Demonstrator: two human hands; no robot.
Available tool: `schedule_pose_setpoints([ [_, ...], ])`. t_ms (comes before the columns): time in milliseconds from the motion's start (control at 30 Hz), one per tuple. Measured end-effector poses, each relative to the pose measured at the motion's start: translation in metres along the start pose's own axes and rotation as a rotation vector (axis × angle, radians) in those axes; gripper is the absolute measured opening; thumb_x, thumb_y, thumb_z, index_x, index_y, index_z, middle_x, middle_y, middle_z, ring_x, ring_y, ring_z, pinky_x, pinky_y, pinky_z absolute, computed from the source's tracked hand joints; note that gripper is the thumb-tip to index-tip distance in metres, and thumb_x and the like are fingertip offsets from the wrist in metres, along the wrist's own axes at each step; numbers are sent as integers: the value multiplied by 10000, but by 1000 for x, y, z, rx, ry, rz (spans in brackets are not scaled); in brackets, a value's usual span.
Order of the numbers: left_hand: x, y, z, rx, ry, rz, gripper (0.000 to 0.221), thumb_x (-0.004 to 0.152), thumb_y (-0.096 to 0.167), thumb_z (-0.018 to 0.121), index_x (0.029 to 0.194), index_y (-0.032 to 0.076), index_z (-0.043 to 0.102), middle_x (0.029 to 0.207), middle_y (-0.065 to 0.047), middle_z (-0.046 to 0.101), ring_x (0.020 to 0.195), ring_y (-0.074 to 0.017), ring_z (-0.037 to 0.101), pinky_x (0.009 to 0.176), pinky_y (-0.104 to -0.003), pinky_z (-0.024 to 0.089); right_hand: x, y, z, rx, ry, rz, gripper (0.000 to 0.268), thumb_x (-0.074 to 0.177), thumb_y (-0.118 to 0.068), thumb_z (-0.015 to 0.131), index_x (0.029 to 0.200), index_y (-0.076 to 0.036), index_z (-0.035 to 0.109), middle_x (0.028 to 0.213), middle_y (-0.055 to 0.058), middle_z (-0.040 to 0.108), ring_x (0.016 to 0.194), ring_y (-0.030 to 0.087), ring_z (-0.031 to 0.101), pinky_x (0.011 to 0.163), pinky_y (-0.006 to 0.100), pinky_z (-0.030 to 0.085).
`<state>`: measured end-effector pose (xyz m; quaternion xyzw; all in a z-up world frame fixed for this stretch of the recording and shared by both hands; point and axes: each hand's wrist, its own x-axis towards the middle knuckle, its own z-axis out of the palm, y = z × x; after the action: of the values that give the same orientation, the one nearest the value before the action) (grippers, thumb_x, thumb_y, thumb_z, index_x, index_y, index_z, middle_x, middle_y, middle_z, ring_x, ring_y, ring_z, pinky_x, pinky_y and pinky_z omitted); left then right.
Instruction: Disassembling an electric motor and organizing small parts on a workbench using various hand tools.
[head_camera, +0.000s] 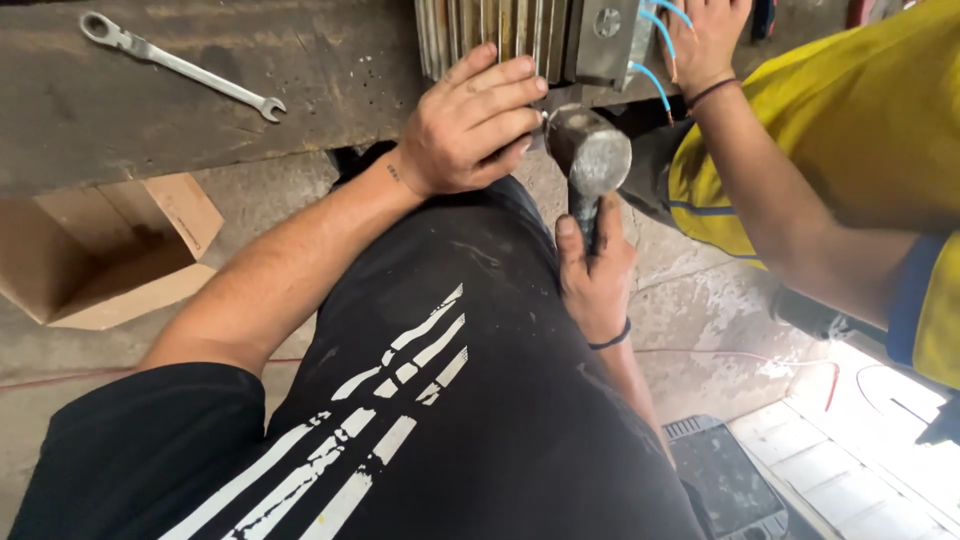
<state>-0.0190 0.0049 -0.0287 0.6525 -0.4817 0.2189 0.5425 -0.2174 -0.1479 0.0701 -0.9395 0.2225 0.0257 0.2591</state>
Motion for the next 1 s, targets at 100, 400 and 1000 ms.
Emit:
schedule_pose_setpoints([
  [100,0,2,-3,2,0,-19,210,1062,156,666,1045,-13,789,1220,-202,748,1216,-367,688,1140,-526,427,2,-8,-2,31,-6,-11,701,1053,-491,512,1485,55,430,1269,261,659,1010,364,694,789,434,520],
  [400,2,6,-6,-11,-27,-41,200,1048,149,653,1061,-2,784,1232,-187,740,1222,-365,682,1153,-509,406,10,-18,-12,154,-48,53,670,1032,-496,512,1491,-12,447,1378,217,635,1180,373,662,900,432,517],
  [1000,-8,-1,14,43,61,-103,233,951,302,688,1097,142,772,1257,-77,754,1225,-255,686,1227,-450,315,33,67,18,1049,-102,419,480,1070,-307,503,1437,-19,390,738,88,480,516,155,527,349,285,481],
])
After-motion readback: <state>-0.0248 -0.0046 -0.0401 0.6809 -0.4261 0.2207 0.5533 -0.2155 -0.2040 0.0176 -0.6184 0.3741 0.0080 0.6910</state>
